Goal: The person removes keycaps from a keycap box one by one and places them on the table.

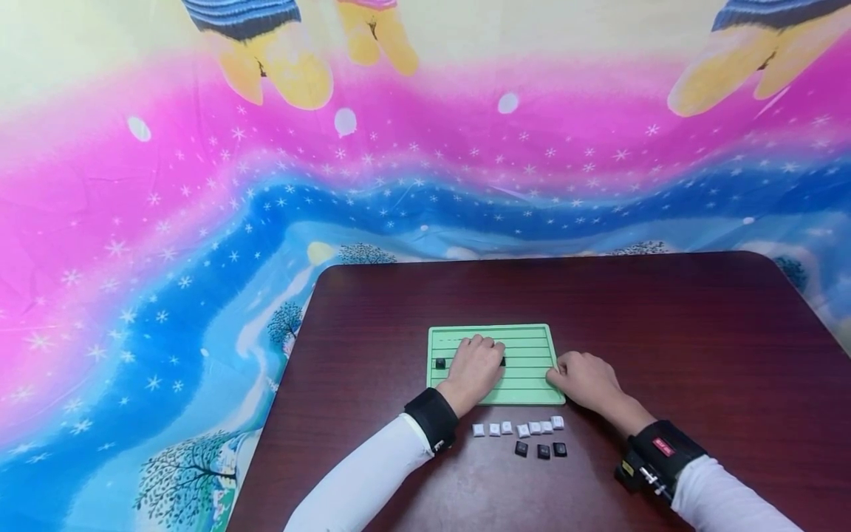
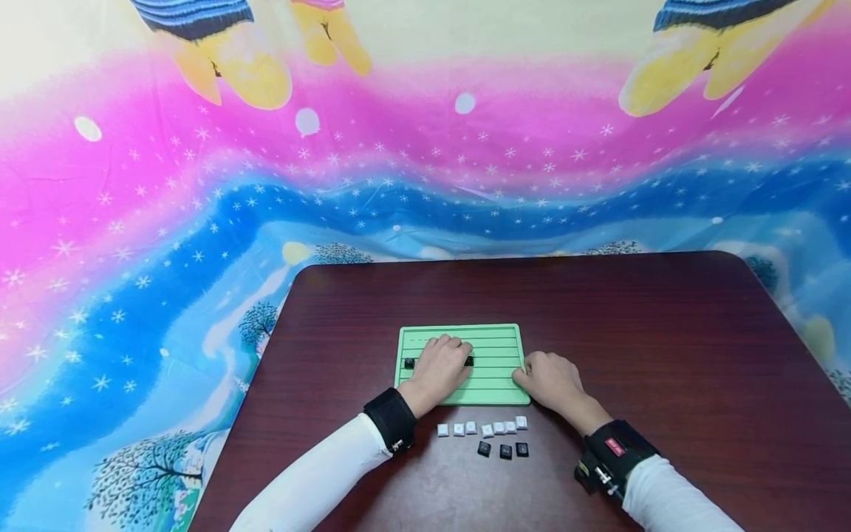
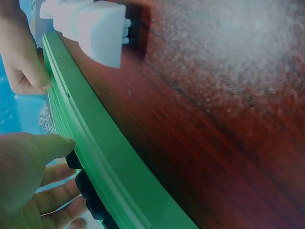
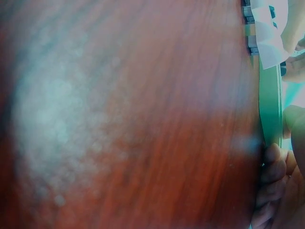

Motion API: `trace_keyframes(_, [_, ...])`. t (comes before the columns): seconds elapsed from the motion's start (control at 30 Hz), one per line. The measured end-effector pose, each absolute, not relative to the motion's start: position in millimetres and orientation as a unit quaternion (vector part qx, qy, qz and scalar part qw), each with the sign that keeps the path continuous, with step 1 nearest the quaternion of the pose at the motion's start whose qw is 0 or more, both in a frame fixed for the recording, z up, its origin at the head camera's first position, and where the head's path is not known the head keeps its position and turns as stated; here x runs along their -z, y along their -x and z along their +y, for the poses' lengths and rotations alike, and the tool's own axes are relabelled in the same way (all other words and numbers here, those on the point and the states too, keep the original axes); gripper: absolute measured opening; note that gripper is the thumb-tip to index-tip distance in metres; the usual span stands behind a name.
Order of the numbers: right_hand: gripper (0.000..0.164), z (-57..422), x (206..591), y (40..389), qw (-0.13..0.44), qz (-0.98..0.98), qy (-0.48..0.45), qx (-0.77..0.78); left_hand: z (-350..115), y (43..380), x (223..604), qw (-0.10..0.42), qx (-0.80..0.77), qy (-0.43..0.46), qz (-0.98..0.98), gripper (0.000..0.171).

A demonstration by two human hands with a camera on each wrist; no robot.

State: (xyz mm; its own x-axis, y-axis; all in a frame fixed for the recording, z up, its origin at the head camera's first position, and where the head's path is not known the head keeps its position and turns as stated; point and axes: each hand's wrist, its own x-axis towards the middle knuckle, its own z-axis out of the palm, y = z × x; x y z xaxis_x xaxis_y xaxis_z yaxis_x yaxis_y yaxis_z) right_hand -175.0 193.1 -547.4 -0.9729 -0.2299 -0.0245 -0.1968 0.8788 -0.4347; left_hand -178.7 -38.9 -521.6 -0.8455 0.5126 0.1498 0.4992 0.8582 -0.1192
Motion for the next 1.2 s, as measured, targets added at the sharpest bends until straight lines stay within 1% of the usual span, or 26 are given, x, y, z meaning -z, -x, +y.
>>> trace_keyframes(0.2, [0.041,193,546,174,0.036,0.968,0.112,0.223,-38,179,522,0.089,-0.049,0.273,-0.957,0.012])
trace_keyframes(0.47, [0.041,193,548,175,0.038,0.967,0.112,0.224,-39,179,522,0.092,-0.053,0.283,-0.953,0.01])
trace_keyframes(1.0, [0.041,194,547,175,0.044,0.968,0.113,0.22,-46,177,524,0.148,-0.024,0.293,-0.944,0.007])
trace_keyframes(1.2, [0.041,193,547,175,0.045,0.968,0.113,0.218,-48,174,519,0.128,-0.013,0.281,-0.951,0.008])
